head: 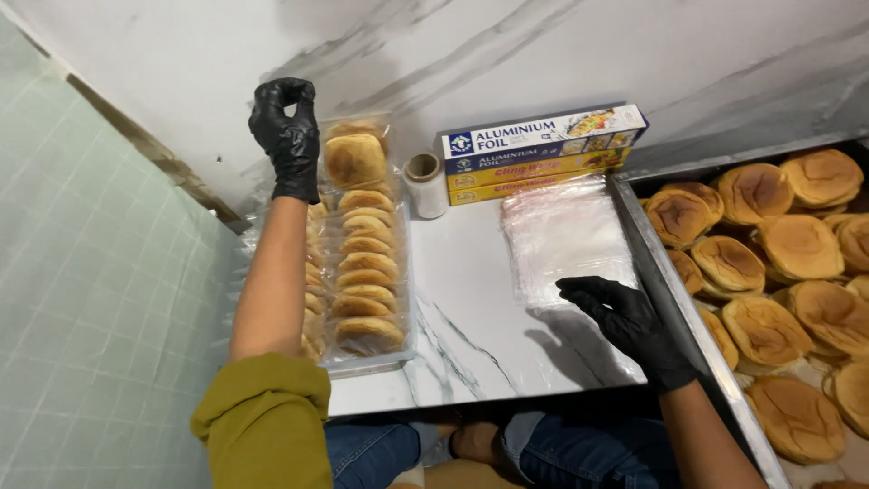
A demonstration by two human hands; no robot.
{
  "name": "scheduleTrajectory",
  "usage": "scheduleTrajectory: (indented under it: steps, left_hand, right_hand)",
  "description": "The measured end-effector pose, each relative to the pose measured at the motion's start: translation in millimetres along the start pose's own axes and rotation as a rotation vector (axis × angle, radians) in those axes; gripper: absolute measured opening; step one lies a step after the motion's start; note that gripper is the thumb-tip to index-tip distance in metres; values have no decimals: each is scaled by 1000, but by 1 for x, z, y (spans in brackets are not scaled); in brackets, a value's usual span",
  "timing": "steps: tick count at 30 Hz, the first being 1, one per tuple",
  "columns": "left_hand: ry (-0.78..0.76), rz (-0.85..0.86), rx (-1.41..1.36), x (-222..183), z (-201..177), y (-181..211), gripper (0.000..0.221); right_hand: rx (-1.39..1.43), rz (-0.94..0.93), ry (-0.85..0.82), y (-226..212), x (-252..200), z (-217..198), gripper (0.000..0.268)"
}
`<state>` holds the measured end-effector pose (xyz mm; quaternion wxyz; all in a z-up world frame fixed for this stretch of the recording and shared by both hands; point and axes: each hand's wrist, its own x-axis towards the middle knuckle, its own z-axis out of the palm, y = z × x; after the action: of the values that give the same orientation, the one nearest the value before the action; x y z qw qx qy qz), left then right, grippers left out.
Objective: The person picks up bread rolls from a large metal tray and places them into individual clear plastic bags using their hands.
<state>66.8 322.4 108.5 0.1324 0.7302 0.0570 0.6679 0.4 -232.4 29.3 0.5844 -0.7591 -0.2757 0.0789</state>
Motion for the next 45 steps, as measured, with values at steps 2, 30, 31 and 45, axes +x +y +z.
scheduleTrajectory:
  steps: [2,30,31,45]
  left_hand:
    - [-100,-41,-172,-4,-12,59,14]
    - [-1166,32,96,-315,93,287,63]
    - [-1166,19,111,-313,87,287,63]
    - [-755,125,-698,-249,26,344,91]
  right_hand:
    - [-84,24,-37,5,3,2,25]
    - [-466,310,-60,54,12,-22,24]
    - [-463,304,-78,67,13,-20,24]
    - [452,55,862,78,24,-56,19]
